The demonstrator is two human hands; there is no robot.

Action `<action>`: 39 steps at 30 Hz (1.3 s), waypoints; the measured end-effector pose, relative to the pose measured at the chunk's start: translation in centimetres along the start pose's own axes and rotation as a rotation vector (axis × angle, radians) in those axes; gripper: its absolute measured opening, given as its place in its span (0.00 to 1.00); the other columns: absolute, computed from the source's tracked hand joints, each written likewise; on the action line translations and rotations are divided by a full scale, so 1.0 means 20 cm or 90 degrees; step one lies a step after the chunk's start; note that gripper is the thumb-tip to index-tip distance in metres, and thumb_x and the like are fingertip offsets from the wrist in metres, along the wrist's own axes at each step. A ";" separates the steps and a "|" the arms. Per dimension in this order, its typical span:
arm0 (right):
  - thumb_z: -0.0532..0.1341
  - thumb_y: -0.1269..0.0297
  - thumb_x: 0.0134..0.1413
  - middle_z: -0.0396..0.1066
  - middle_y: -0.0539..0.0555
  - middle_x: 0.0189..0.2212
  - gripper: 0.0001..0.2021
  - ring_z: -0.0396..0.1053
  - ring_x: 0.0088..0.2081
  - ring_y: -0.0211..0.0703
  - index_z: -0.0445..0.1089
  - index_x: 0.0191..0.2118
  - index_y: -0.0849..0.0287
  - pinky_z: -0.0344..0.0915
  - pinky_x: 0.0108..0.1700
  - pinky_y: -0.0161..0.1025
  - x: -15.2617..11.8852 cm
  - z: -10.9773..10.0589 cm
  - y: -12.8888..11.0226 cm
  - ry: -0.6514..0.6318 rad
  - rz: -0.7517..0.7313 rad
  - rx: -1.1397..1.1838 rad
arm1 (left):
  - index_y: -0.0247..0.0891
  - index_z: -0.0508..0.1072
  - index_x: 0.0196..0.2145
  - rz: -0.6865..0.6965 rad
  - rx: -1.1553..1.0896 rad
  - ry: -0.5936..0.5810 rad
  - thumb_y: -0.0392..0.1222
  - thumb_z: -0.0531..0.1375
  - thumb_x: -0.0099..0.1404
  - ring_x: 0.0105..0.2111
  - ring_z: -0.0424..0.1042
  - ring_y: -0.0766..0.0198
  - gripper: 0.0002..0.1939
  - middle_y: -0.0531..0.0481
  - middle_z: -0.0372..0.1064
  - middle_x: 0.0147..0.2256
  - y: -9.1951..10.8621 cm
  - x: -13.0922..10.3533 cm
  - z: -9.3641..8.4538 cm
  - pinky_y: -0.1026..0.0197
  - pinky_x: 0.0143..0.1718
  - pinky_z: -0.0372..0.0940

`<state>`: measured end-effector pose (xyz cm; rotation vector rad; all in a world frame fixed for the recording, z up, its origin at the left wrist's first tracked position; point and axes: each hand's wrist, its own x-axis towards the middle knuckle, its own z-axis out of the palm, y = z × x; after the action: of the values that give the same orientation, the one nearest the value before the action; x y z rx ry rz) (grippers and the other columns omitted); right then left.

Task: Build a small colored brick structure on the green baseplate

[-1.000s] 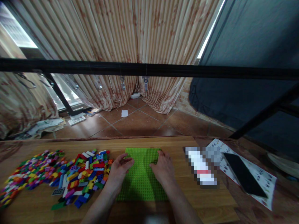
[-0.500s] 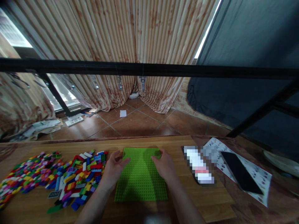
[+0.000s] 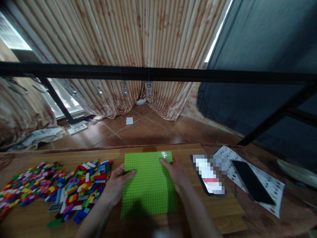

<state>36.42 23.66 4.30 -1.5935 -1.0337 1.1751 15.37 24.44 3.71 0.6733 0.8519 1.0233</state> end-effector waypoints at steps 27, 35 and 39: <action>0.72 0.57 0.37 0.79 0.59 0.34 0.20 0.76 0.33 0.51 0.74 0.37 0.62 0.71 0.39 0.46 -0.04 0.03 -0.02 -0.059 0.085 0.276 | 0.34 0.75 0.39 -0.047 0.086 0.076 0.52 0.67 0.52 0.30 0.77 0.56 0.21 0.45 0.77 0.32 -0.04 -0.01 -0.03 0.56 0.33 0.70; 0.66 0.58 0.42 0.77 0.58 0.40 0.22 0.74 0.42 0.51 0.71 0.45 0.61 0.69 0.45 0.47 0.05 0.00 0.14 0.069 -0.064 -0.020 | 0.34 0.72 0.41 0.155 0.426 0.197 0.49 0.62 0.55 0.37 0.74 0.57 0.19 0.44 0.75 0.36 -0.10 0.06 -0.15 0.58 0.39 0.67; 0.63 0.60 0.46 0.77 0.58 0.41 0.21 0.74 0.42 0.50 0.70 0.48 0.60 0.69 0.46 0.48 0.09 0.00 0.20 0.087 -0.101 -0.128 | 0.34 0.71 0.42 0.210 0.677 0.231 0.43 0.58 0.59 0.42 0.71 0.56 0.15 0.42 0.72 0.40 -0.10 0.02 -0.14 0.54 0.44 0.64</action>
<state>37.37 24.27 -0.01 -1.6865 -1.1943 0.8647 14.08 24.32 0.48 1.5890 1.6687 0.9461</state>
